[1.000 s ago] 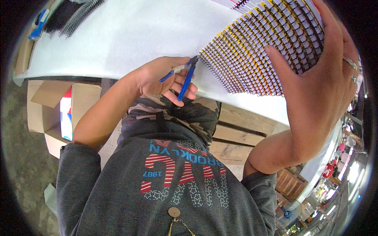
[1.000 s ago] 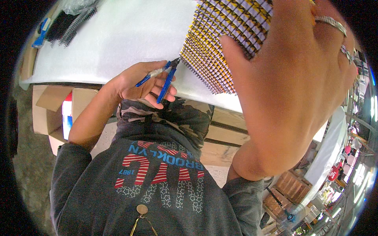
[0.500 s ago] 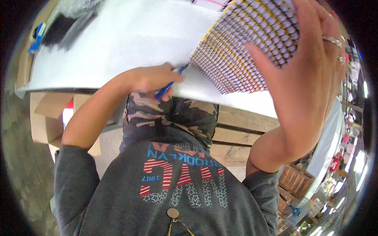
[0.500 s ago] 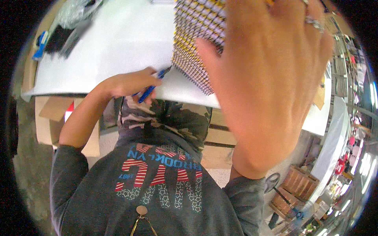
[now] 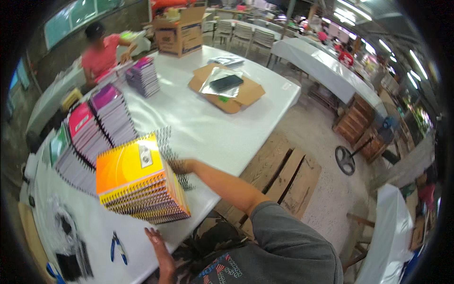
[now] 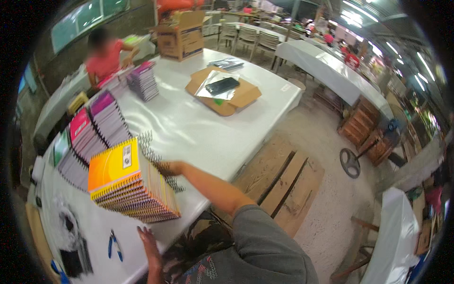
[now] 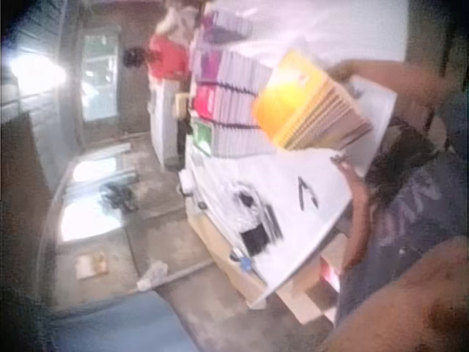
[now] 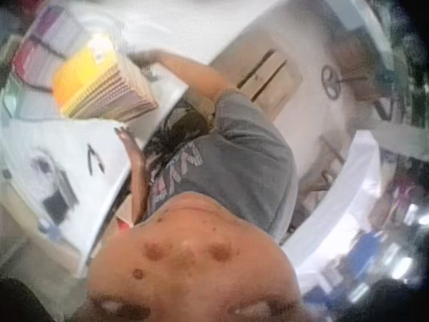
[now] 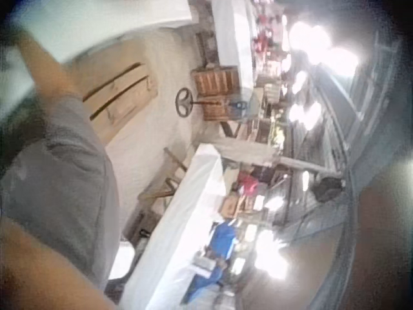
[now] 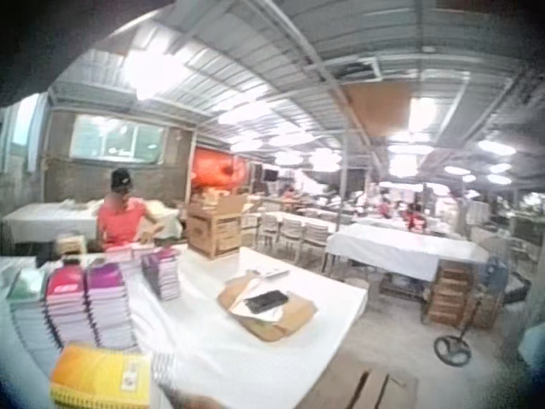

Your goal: The person trims the excess spiral coil from a stack of notebooks using pliers, then organizes several individual notebooks into a shipping box and inserts spiral coils into new notebook covers.

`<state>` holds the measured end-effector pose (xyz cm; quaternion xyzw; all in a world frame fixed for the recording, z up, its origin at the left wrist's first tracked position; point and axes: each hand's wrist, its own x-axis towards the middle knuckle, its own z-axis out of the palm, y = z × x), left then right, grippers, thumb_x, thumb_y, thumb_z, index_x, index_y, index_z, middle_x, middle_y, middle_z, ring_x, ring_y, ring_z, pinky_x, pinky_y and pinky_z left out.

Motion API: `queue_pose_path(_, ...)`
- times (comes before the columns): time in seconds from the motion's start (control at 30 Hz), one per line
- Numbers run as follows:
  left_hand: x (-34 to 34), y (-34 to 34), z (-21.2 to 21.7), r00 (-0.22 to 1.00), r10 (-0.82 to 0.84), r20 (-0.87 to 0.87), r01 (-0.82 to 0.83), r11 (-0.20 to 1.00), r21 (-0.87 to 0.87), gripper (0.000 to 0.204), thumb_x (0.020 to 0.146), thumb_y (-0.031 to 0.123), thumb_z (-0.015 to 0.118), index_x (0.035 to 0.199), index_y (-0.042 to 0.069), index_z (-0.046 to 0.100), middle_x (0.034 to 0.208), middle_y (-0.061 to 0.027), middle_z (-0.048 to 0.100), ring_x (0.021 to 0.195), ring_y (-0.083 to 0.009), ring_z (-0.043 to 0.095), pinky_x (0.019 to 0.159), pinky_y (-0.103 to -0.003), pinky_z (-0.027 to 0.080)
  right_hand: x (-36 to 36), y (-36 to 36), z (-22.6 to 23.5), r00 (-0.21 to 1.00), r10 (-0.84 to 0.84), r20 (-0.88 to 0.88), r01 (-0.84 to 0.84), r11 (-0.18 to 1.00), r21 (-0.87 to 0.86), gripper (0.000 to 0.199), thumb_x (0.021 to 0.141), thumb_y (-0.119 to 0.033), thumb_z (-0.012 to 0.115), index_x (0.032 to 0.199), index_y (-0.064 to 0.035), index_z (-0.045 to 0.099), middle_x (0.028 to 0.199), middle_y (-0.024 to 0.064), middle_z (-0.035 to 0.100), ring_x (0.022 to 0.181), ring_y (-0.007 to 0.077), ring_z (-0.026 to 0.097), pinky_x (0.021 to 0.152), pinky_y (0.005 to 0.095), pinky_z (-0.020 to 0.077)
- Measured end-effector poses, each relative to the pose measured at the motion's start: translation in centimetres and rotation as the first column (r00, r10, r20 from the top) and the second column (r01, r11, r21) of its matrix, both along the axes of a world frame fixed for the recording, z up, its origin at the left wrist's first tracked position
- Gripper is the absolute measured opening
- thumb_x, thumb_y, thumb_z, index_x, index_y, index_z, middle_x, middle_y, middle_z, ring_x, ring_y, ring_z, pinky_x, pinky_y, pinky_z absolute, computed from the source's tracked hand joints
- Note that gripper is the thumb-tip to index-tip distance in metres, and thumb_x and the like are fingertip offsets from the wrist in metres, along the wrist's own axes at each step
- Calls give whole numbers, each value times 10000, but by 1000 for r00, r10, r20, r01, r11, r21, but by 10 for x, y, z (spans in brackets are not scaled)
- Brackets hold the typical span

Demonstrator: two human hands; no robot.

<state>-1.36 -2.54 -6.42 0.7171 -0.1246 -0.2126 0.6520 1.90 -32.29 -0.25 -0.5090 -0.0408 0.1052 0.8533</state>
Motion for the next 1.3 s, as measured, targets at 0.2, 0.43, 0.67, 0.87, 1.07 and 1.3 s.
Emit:
queue_pose_path(0.2,6,-47,2,926,81,-369,-216,915,-342,673,962,506,249,1450,79,71,1507,-103,105,1379,-221,104,1116,-366,65,-7,28,-13,980,188,-63,-184,980,71,632,909,-445,380,1407,-90,221,1443,77,265,1310,188,275,1089,337,192)
queue_pose_path(0.43,55,-36,-4,957,30,-289,-173,858,-483,632,948,527,270,1405,92,239,1418,-70,300,1305,-236,287,1080,-392,232,-27,75,-14,999,41,4,-42,988,147,623,956,-462,320,1427,-76,186,1469,77,229,1333,178,244,1109,326,164)
queue_pose_path(0.67,144,22,-52,586,-791,-177,505,527,-684,526,910,461,395,1303,112,394,1232,-75,496,1105,-254,510,885,-421,473,-34,135,-51,832,-555,-6,554,830,62,821,930,-554,305,1435,-17,-59,1507,137,8,1390,217,12,1120,325,53)
queue_pose_path(0.87,113,11,-53,930,-216,-297,44,868,-494,572,905,531,347,1233,70,431,931,-99,613,665,-230,607,554,-367,522,-34,149,-59,732,-603,315,642,766,-26,784,948,-514,271,1427,10,-63,1511,146,-30,1392,236,-47,1115,327,-5)
queue_pose_path(1.07,101,7,-88,984,-125,-129,45,865,-499,758,871,663,301,1327,59,338,1114,-120,555,980,-272,561,836,-414,485,-42,149,-58,690,-692,212,626,718,305,869,917,-537,359,1403,-100,-215,1479,148,84,1329,235,205,1076,343,212)
queue_pose_path(1.3,82,-4,-32,958,-171,-229,28,854,-520,708,907,595,316,1409,103,233,1392,-51,343,1275,-206,340,1050,-411,316,-39,154,-52,741,-615,268,609,785,119,790,939,-468,358,1436,-85,-123,1519,53,-78,1385,183,57,1120,347,61)
